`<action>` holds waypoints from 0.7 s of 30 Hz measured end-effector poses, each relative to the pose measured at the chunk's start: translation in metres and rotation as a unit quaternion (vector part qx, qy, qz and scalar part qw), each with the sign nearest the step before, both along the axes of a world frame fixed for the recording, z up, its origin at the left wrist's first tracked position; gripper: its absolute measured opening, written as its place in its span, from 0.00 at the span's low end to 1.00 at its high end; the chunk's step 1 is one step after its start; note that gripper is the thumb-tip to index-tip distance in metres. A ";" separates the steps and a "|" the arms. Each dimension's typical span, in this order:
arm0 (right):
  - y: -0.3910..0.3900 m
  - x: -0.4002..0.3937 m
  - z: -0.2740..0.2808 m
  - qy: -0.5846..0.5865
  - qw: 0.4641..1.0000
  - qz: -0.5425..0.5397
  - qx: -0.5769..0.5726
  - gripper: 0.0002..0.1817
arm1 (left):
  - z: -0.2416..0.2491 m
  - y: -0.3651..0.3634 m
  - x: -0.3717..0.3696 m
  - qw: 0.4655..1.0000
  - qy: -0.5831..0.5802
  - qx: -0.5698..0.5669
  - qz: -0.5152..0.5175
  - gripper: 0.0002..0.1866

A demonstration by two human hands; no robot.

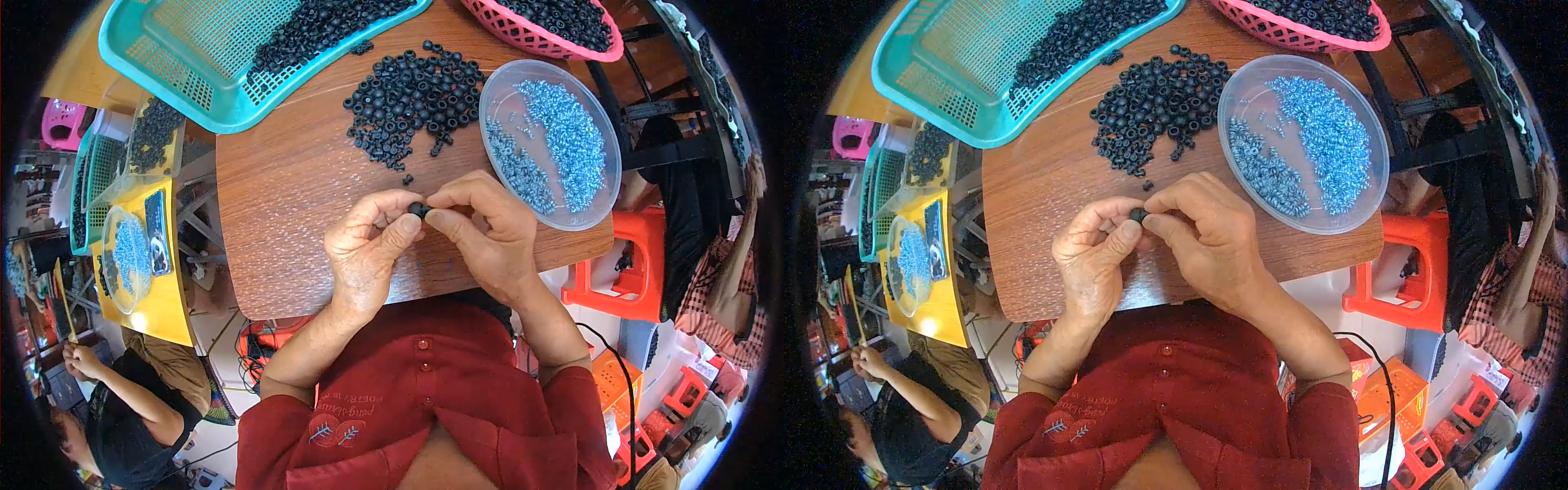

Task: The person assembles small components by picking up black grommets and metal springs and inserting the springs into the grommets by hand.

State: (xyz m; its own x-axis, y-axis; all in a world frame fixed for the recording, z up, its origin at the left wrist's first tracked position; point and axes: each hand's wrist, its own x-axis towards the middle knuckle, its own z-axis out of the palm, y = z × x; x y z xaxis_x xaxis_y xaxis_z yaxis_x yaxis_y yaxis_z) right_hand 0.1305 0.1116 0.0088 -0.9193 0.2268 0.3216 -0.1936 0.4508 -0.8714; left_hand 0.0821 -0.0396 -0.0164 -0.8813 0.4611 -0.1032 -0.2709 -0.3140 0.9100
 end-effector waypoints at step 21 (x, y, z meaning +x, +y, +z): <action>0.031 -0.029 0.020 -0.260 0.950 0.075 -0.152 0.06 | 0.000 0.006 -0.011 0.994 -0.104 -0.006 -0.037 0.10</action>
State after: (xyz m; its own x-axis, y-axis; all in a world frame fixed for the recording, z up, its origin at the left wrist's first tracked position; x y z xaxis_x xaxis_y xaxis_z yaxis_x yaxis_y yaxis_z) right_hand 0.1011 0.1428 0.0283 -0.9653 0.0896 -0.2451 0.2570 0.1636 -0.9525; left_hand 0.0714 -0.0333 -0.0162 -0.8044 0.5208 -0.2860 -0.4753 -0.2752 0.8357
